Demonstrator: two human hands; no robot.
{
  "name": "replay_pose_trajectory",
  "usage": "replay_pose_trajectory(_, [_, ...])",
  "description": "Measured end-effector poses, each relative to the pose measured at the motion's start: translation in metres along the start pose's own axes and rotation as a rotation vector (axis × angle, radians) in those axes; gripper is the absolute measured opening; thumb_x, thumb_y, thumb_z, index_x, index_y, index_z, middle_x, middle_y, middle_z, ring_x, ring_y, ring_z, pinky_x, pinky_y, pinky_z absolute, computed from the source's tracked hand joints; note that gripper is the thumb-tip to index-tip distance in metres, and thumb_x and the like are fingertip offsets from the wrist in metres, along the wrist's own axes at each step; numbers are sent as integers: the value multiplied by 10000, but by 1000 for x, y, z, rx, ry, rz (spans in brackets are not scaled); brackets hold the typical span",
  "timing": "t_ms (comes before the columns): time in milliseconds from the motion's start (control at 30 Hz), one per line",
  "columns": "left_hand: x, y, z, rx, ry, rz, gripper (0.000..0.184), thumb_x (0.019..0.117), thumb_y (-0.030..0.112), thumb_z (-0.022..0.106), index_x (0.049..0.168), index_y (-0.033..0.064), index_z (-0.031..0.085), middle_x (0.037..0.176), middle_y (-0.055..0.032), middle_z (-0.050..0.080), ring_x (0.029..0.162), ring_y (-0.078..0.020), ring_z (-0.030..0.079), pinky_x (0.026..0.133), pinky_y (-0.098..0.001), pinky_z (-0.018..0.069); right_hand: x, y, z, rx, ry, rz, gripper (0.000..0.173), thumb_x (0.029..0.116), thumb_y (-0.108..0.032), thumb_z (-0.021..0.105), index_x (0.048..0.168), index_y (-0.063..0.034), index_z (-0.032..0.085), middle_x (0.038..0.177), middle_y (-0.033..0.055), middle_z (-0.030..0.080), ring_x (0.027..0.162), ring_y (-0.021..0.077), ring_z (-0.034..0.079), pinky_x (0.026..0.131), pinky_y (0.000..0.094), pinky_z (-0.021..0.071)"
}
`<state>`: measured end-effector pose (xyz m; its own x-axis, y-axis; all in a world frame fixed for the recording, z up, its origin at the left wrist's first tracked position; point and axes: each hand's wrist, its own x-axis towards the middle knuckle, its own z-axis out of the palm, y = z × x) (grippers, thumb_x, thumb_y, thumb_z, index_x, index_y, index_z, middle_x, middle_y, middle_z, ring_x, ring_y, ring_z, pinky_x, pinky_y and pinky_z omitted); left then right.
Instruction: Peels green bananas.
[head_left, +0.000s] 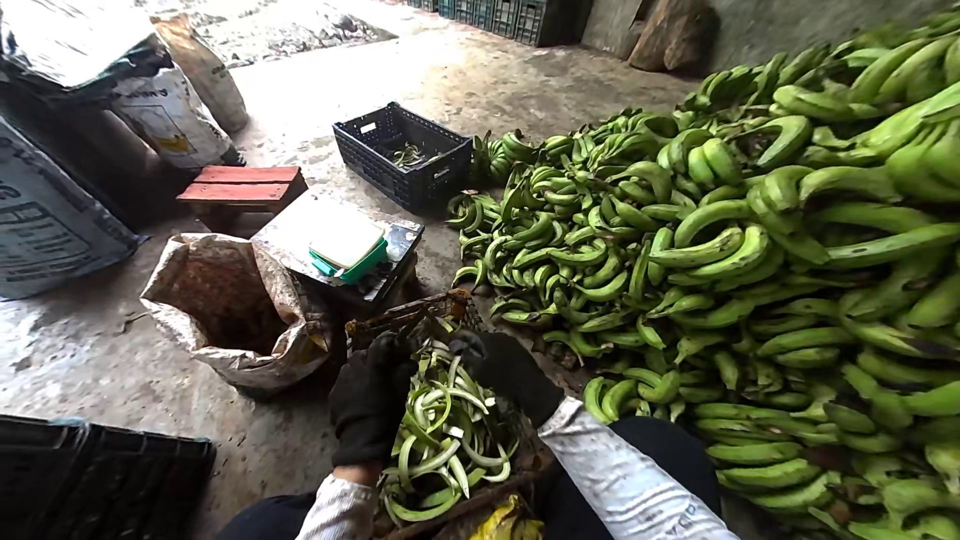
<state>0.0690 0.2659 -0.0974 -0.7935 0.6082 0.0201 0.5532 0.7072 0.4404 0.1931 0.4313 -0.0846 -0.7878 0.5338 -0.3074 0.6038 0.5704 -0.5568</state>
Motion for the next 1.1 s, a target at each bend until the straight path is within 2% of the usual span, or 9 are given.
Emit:
replay_pose_trajectory(200, [6,-9,-6,-1017,-424,-348,403,1112,359,400,1325,64,575,960,-95,672,725,-182,653,643,-354,566,2,17,-17,97,129,8,435,1050,-323,486,1424,-126,589,1239,168,686,1150,316,650,1013,524,480])
replay_pose_trajectory(300, [3,-17,-12,-1353,-727,-320,502,1124,432,215,1344,92,511,1101,-110,682,730,-200,674,615,-353,587,2,21,-11,246,3,-172,394,1058,-307,488,1334,-71,639,1100,139,707,947,219,679,884,431,542])
replay_pose_trajectory(467, [0,-24,-12,-1465,-922,-159,527,1120,434,243,1278,44,561,1050,-149,693,670,-195,678,554,-316,594,3,18,-3,304,-205,-268,327,1062,-272,481,1250,-74,661,873,48,665,642,90,594,614,292,532])
replay_pose_trajectory(600, [-2,-33,-13,-1349,-977,-97,475,1104,440,287,1287,109,573,1122,-106,700,672,-171,680,547,-307,591,5,17,-11,164,-141,-254,371,1053,-303,485,1286,-73,659,1066,129,705,909,209,668,855,437,537])
replay_pose_trajectory(700, [-8,-26,-22,-1224,-901,-36,472,1114,427,283,1311,103,563,1086,-81,706,655,-128,665,520,-261,563,4,23,-14,159,112,-147,415,1017,-257,568,1372,-47,613,1232,188,685,1131,303,660,1020,512,491])
replay_pose_trajectory(800, [-21,-4,-41,-1127,-662,-12,393,1116,363,362,1334,108,568,996,-8,668,749,-82,628,630,-255,548,12,16,6,815,355,-327,292,1007,-43,445,1256,10,587,958,73,692,750,137,673,660,302,595])
replay_pose_trajectory(867, [-31,2,-40,-1248,-486,-55,330,1079,215,488,1355,47,552,1014,-33,663,795,-80,628,674,-253,549,8,-20,12,1318,243,-404,325,1084,-193,277,1153,-141,590,866,-28,683,710,85,665,621,282,597])
replay_pose_trajectory(967, [-45,-2,-41,-1385,-229,-54,442,967,141,677,1365,0,547,1078,-103,665,844,-113,636,749,-287,559,6,-66,32,1702,-13,-509,404,1108,-314,240,1098,-197,626,1063,-20,711,1018,150,689,878,387,598])
replay_pose_trajectory(1100, [-65,-41,-67,-1488,46,-138,359,950,43,672,1295,-6,583,949,-69,676,744,-84,623,660,-235,541,1,-114,62,1392,-114,-628,309,1072,-177,345,1252,-172,596,1182,2,699,1061,163,687,864,368,605])
